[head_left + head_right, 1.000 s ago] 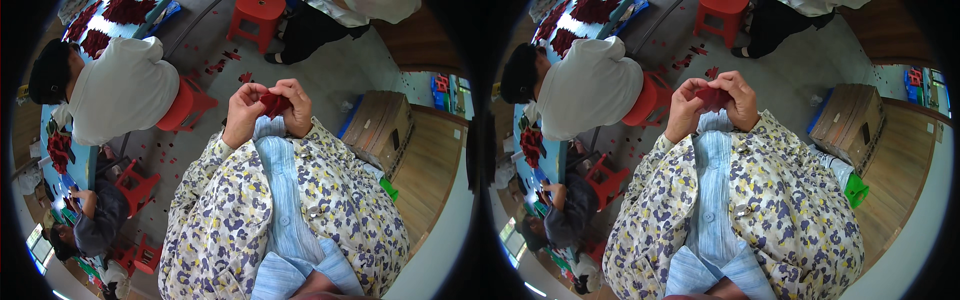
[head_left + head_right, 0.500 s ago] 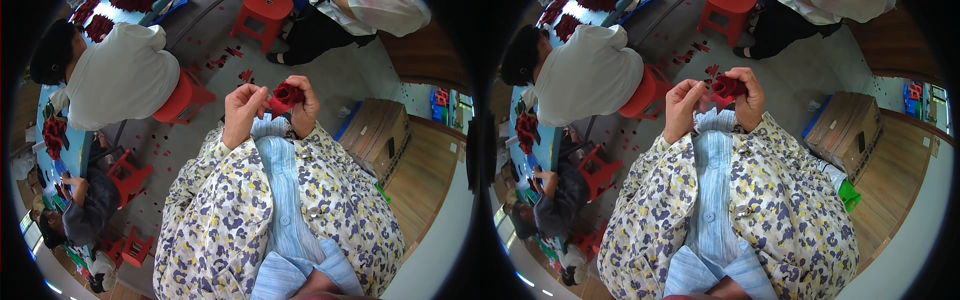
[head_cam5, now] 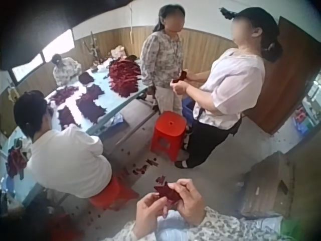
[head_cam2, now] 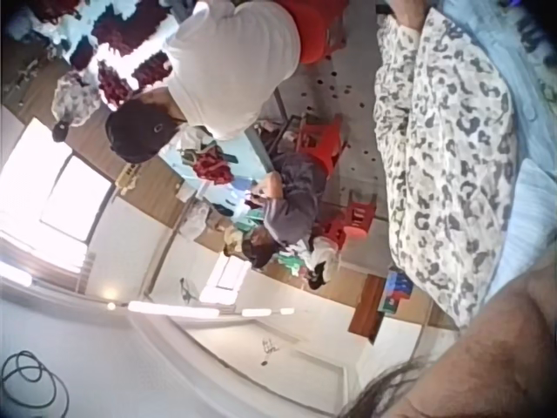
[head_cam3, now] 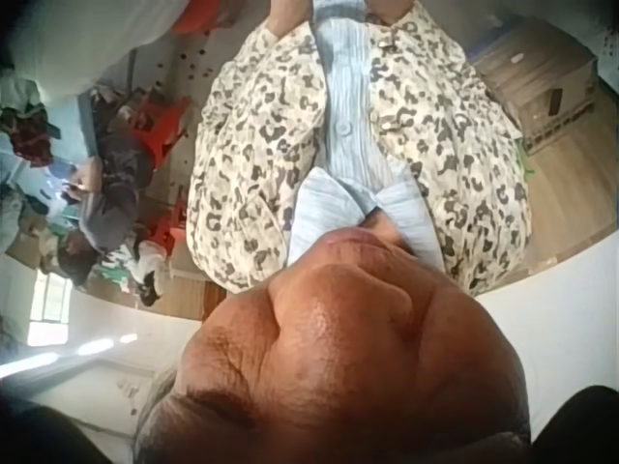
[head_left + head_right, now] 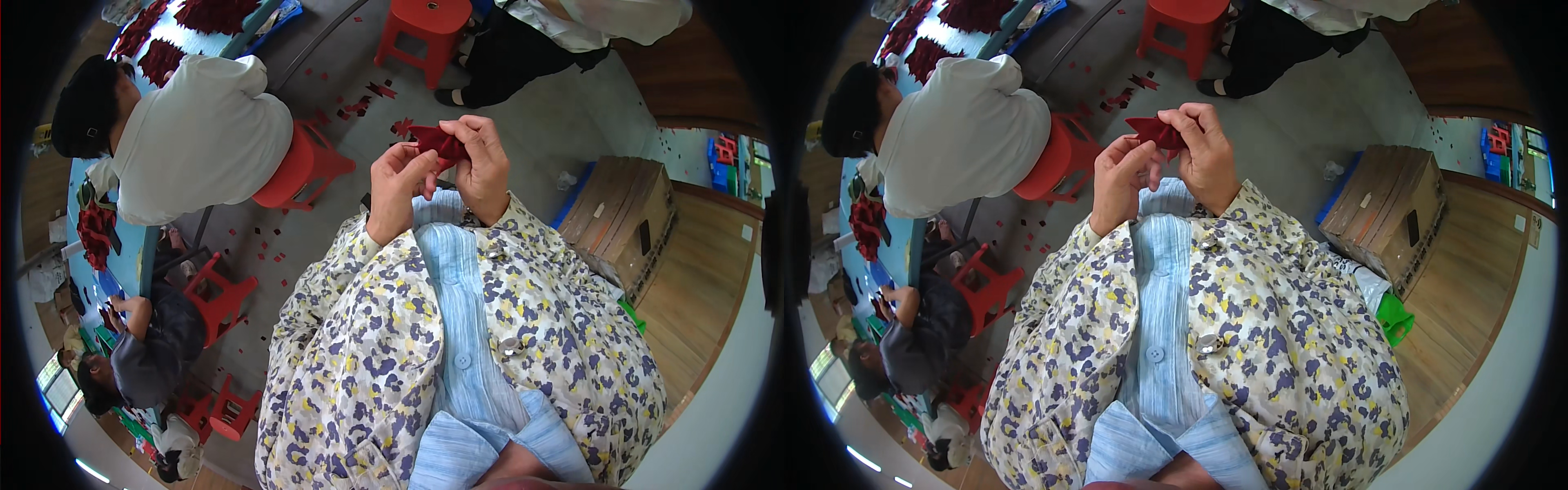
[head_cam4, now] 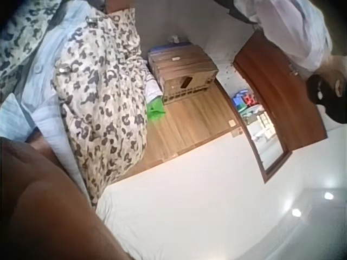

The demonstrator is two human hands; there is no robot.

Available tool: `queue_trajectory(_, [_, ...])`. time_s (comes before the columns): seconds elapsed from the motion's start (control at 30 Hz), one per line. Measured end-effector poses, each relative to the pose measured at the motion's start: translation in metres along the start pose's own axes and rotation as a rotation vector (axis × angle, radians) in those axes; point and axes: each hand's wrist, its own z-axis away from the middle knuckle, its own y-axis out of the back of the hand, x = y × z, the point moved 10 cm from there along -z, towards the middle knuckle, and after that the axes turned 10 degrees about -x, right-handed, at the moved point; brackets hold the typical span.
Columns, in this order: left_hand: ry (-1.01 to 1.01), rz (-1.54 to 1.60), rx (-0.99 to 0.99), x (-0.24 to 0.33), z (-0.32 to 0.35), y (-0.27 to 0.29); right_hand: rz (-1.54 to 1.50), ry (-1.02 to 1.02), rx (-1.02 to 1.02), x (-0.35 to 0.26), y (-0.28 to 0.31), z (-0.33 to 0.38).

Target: Tying red ribbons into decorative bows for products.

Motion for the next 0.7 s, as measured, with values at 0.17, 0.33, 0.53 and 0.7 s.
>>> queue_trajectory(0.17, [-0.102,0.064,-0.019,0.005,-0.001,0.002,0.017,0.012,-0.017,0.001,-0.005,-0.001])
queue_trajectory(0.33, [-0.166,0.114,-0.021,0.007,-0.001,0.008,0.009,0.037,-0.023,-0.005,-0.007,-0.007])
queue_trajectory(0.53, [-0.200,0.174,0.009,0.012,0.001,0.008,0.022,0.083,-0.025,-0.009,-0.010,-0.010])
queue_trajectory(0.7, [-0.236,0.161,-0.007,0.019,0.005,0.005,0.011,0.109,-0.048,-0.009,-0.014,-0.012])
